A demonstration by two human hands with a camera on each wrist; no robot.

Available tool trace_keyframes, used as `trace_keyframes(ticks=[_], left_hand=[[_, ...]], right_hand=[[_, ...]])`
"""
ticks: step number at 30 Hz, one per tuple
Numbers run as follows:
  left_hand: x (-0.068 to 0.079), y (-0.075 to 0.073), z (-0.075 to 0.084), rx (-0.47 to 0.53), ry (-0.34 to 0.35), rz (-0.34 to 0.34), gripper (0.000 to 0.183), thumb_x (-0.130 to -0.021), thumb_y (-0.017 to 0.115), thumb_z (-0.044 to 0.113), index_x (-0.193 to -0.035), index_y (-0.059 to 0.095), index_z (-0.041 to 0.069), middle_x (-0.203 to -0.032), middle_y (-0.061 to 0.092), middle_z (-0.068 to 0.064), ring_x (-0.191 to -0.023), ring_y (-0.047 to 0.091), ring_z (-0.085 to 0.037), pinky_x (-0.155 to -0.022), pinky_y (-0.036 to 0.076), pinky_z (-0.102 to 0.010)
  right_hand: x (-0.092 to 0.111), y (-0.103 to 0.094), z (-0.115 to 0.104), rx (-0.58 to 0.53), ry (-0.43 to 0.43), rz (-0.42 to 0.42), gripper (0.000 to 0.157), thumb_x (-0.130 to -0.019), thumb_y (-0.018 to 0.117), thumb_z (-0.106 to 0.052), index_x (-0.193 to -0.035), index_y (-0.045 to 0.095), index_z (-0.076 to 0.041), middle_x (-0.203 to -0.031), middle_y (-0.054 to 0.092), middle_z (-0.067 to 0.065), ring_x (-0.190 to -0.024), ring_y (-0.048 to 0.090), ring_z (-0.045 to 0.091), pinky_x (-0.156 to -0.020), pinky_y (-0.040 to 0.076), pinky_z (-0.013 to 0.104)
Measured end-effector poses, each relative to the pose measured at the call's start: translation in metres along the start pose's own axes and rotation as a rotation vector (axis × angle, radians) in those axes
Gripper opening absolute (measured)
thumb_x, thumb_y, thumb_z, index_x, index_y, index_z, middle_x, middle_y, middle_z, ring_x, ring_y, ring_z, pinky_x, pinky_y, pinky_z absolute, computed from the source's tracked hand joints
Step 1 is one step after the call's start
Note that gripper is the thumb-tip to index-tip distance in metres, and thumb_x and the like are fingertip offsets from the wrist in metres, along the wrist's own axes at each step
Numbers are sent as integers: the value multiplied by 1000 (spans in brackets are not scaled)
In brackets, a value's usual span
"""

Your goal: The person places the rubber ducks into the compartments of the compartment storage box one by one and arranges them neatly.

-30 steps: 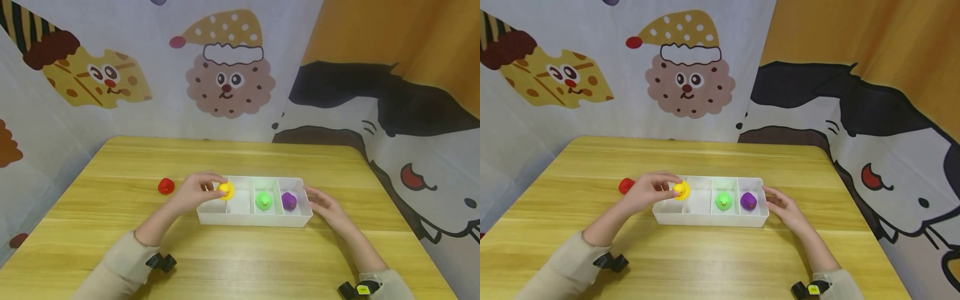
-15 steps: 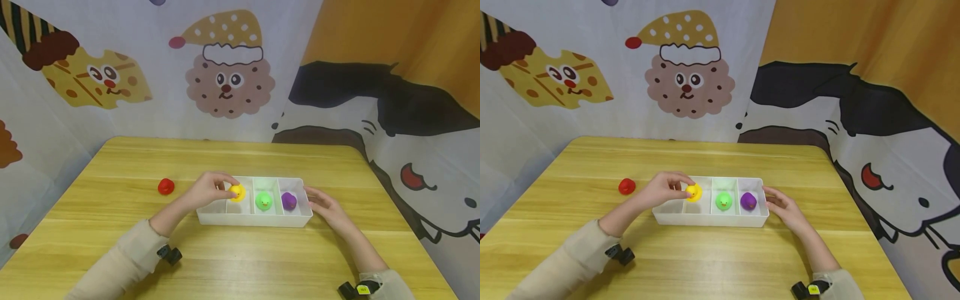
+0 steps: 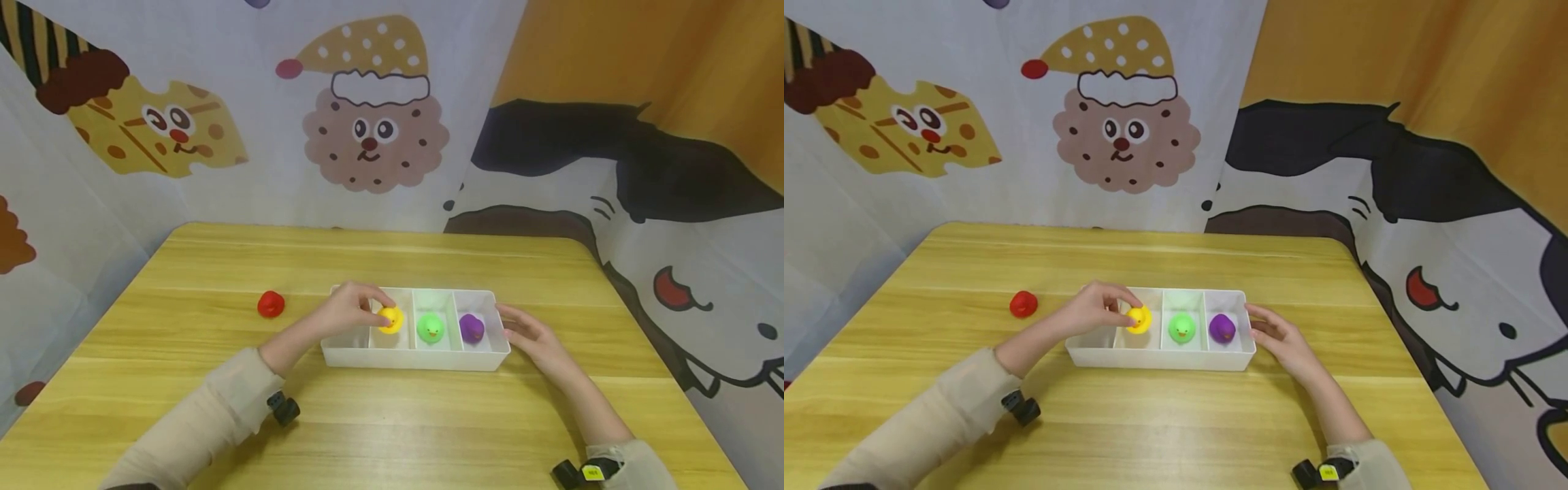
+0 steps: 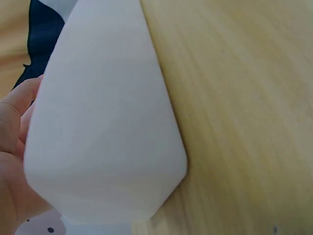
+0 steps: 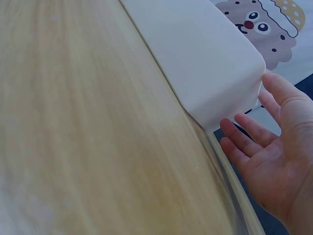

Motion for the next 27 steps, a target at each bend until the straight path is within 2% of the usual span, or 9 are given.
trace_keyframes(ticks=[9,16,19,23,27], left_hand=[[-6,4,-8,-19,-37,-2,25,-77,81,15,-101,75,13,-104,67,2,-47,37,-12,-46,34,-23],[-9,7,-7,-44,-16,-22,24,-77,81,11,-100,75,9,-103,69,0,-56,41,-13,-51,36,-24],[-10,7,-7,-75,-5,-27,24,-77,81,11,-100,75,8,-103,69,-1,-64,47,-15,-56,39,-26],[-11,9,-9,-104,1,-34,23,-77,80,11,-100,75,9,-103,69,0,-86,58,-18,-71,46,-30],[-12,11,-10,-122,21,-35,22,-78,80,10,-100,75,8,-103,70,0,-101,60,-19,-86,46,-35]], right_hand=[[-1,1,2,13,17,16,50,-96,60,-15,-142,44,-4,-140,45,22,-114,54,7,-91,42,20],[0,1,3,4,-1,6,49,-96,58,-12,-142,43,-2,-141,43,23,-115,54,7,-91,42,21],[0,0,3,3,5,13,49,-96,59,-13,-141,44,-3,-140,44,22,-114,54,7,-91,42,21],[0,0,2,1,10,12,50,-96,60,-14,-142,44,-3,-141,44,22,-114,54,6,-91,43,21],[0,1,1,6,11,9,50,-96,59,-14,-142,43,-4,-141,44,21,-114,54,6,-92,42,21]])
Point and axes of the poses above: each hand's wrist, its own x-axis away from the middle knuckle, its own y-axis out of the palm, z = x × y, the point moved 3 cm from there along -x, towards the middle knuckle
